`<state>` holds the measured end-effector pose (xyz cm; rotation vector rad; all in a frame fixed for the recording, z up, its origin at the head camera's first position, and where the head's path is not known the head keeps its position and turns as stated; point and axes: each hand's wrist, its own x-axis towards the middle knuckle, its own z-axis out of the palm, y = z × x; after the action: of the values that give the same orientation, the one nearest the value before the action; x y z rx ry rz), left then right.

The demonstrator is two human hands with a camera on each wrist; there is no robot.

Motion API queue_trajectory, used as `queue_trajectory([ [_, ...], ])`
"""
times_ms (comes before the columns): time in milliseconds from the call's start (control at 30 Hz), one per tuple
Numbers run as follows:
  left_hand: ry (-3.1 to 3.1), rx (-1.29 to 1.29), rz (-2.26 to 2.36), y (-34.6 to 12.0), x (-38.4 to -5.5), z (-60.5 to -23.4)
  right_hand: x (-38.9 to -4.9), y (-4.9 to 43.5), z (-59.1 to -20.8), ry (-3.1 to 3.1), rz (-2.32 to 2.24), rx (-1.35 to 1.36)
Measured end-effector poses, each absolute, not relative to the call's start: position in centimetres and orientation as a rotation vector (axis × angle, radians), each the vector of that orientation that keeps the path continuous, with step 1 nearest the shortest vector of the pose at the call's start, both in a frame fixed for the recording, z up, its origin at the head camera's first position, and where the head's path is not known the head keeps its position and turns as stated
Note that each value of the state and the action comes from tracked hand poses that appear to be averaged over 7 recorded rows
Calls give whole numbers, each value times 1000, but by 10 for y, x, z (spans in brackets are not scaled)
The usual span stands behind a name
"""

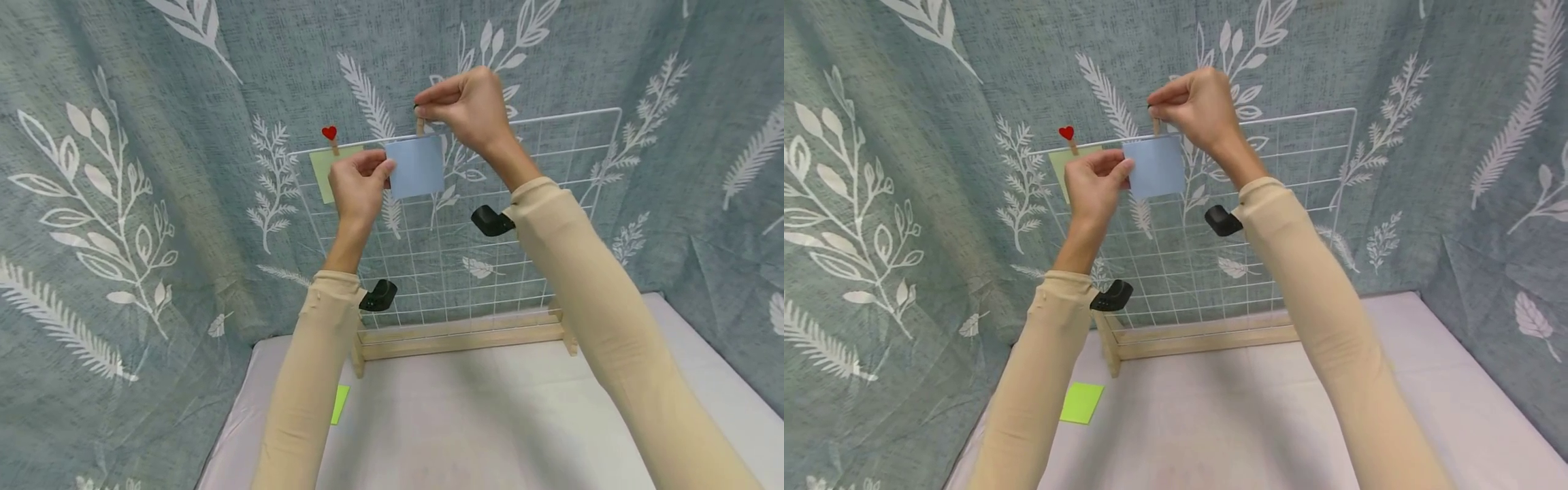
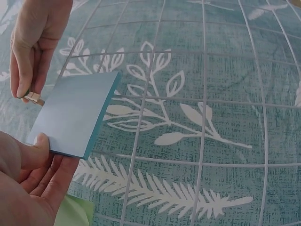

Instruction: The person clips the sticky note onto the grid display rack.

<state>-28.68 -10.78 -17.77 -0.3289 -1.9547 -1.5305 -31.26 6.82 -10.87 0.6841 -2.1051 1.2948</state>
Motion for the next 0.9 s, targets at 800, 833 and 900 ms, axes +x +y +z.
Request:
queue_trajectory([
  [800,-1937,-329,-1522,-110,-287,-177,-318,61,-107,-2189,1361,721],
  [833,-1942,-327,-1518,-110,-287,-177,-318,60,-107,-2194,1360,721],
  [900,-1945,-327,-1510,-110,-288,-178,-318,60,-107,-2201,1351,723],
])
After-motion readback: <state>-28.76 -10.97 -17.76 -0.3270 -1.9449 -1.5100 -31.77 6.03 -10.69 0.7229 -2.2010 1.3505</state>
